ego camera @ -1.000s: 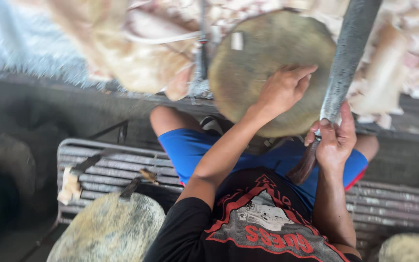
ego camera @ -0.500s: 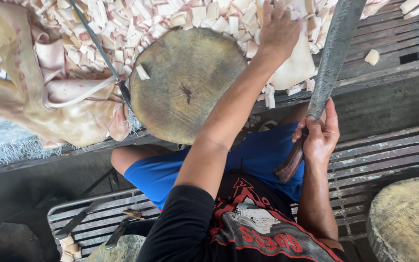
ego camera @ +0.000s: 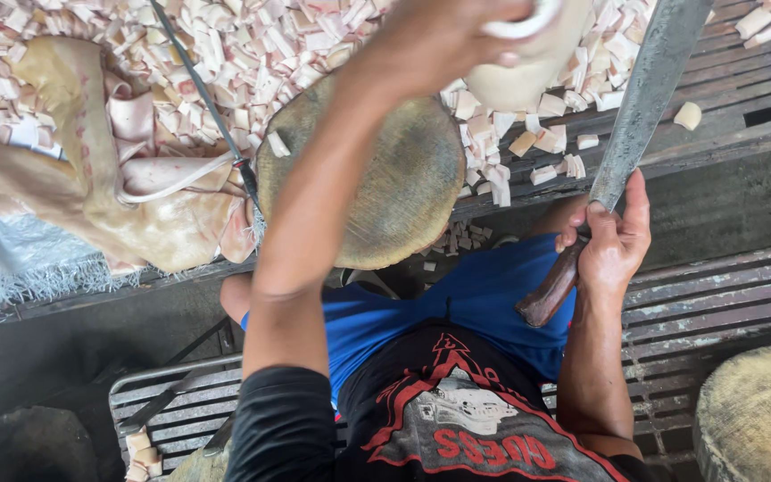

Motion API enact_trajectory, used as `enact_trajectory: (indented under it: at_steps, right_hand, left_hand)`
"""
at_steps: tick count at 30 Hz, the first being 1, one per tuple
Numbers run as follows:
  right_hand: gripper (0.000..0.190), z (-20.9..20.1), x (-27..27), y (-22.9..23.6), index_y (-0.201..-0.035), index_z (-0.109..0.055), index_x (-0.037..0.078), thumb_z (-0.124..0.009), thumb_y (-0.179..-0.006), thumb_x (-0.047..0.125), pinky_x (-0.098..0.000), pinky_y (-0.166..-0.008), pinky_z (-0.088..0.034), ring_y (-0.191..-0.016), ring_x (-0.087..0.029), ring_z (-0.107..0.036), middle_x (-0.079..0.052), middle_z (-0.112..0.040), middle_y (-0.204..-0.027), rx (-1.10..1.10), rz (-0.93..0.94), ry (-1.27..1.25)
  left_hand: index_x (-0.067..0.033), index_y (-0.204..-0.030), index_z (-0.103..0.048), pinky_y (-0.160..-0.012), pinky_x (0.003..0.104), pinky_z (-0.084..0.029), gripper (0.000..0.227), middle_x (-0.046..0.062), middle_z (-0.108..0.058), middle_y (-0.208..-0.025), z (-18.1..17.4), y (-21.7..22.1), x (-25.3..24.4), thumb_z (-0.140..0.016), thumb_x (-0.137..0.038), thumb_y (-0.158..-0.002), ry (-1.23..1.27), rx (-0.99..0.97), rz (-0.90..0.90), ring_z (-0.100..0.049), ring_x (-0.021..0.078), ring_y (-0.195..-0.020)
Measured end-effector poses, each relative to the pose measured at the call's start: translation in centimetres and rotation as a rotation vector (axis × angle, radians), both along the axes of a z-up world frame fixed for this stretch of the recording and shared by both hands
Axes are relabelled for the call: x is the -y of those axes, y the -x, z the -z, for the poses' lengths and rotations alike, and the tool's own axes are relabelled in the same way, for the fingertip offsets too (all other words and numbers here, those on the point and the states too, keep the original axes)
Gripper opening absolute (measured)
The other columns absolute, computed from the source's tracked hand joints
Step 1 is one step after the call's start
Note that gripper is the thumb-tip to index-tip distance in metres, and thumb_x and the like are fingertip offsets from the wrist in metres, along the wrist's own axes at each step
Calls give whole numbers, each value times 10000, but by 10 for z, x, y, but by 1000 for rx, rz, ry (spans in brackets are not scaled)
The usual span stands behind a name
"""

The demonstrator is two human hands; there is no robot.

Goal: The person sits cross-legged on a metal bench and uses a large knife to cut a piece of white meat into small cubes on a round wooden chopping block. The person repeatedly slices the meat into strips and then dices them, occasionally rearranging the pieces on the block.

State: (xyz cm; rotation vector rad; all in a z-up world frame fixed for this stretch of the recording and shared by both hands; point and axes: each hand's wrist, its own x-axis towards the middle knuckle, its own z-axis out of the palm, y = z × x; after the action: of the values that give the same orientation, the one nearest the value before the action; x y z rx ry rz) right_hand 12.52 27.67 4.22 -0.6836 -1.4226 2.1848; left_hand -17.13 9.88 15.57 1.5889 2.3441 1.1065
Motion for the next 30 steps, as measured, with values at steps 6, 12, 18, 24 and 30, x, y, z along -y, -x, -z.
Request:
enact_trajectory:
  at_steps: [6,12,18,24,30]
  right_hand:
    - [684,7,23,0,-1700,-359,119,-447,-1055,-90,-357,-516,-497,-598,-198,-543,-132,-589,-871,55,-111,-4]
    - [682,37,45,-8,-1688,-335,193,-438,-1066,-66,-370,-543,-522,-607,-206,-565,-136,-592,-876,87,-288,35]
    - [701,46,56,-13,-1673,-307,204,-447,-1039,-61,-377,-504,-505,-580,-216,-564,-142,-595,-845,102,-346,-12]
    - [694,39,57,-11,-1668,-316,175,-455,-1028,-55,-361,-498,-504,-573,-201,-564,-120,-594,-828,157,-372,68]
    - [693,28,54,-24,-1674,-312,149,-464,-1028,-53,-363,-498,-508,-568,-201,-558,-122,-587,-823,141,-354,27]
  left_hand:
    - [-172,-1117,-708,-1094,471,-429,360,127,-697,-1323,0,-20,174,-857,-169,-789,-39,-251,-314,-549,348,-1311]
    - [26,-1480,-445,-1134,530,-354,932,290,-517,-1436,146,-130,198,-777,-557,-833,97,307,-1461,-467,451,-1363]
    - [88,-1425,-419,-1062,563,-378,1014,326,-582,-1303,187,-198,211,-846,-563,-776,157,137,-1483,-541,486,-1211]
    - [108,-1364,-505,-1018,484,-487,777,245,-625,-1249,208,-183,149,-856,-239,-765,-1073,914,-1437,-619,339,-1129]
    - [167,-1489,-287,-1081,415,-391,950,335,-487,-1408,206,-178,112,-869,-54,-772,-391,168,-1479,-469,374,-1261]
